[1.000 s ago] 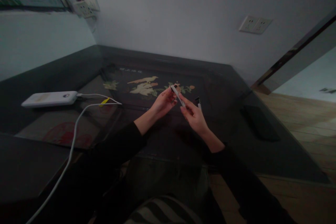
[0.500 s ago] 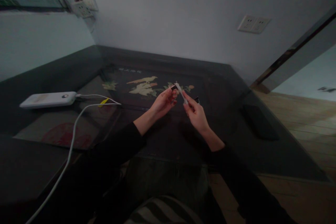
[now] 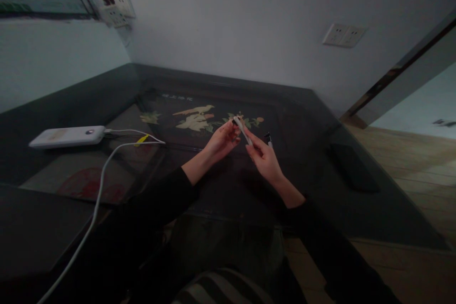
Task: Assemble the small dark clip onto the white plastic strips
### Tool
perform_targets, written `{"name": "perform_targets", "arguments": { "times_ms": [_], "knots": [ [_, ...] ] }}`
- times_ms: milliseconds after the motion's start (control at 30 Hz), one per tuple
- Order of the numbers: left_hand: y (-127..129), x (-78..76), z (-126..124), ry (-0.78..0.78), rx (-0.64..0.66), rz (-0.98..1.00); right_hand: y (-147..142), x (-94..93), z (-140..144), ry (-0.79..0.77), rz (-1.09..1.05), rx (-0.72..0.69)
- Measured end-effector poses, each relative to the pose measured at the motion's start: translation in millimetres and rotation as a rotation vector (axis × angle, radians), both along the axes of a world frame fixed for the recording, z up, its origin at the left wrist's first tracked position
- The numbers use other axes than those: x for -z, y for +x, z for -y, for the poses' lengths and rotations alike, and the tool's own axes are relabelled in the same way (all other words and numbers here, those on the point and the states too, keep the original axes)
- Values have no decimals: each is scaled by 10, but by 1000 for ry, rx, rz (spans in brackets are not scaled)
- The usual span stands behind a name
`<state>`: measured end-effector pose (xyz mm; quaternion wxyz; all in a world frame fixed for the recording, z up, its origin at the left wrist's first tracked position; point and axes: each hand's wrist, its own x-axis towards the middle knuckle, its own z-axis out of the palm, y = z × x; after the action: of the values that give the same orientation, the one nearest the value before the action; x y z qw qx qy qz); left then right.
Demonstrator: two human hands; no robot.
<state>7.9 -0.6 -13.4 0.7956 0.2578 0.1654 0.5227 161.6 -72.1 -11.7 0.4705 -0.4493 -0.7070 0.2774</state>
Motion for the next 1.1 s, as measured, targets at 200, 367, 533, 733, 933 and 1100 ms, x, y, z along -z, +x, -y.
{"name": "perform_targets", "arguments": {
  "times_ms": [200,367,533,733,933,1100],
  "knots": [
    [4,20,-26,4,-6,-24,-22,-3,31,-49,-23,-41],
    [6,4,-8,-27,-21,-20,-1,26,-11,-27,1,-16],
    [6,-22,13,-39,-28,-29,26,37,-54,4,15,13],
    [-9,-6,-7,-11,-20,-21,56,0,-63,-18,40,84],
    [-20,4,-10,-5,5,-9,58,-7,-58,-10,47,100],
    [-22,-32,-1,-15,-11,-38,42,10,-48,25,26,52]
  ]
}}
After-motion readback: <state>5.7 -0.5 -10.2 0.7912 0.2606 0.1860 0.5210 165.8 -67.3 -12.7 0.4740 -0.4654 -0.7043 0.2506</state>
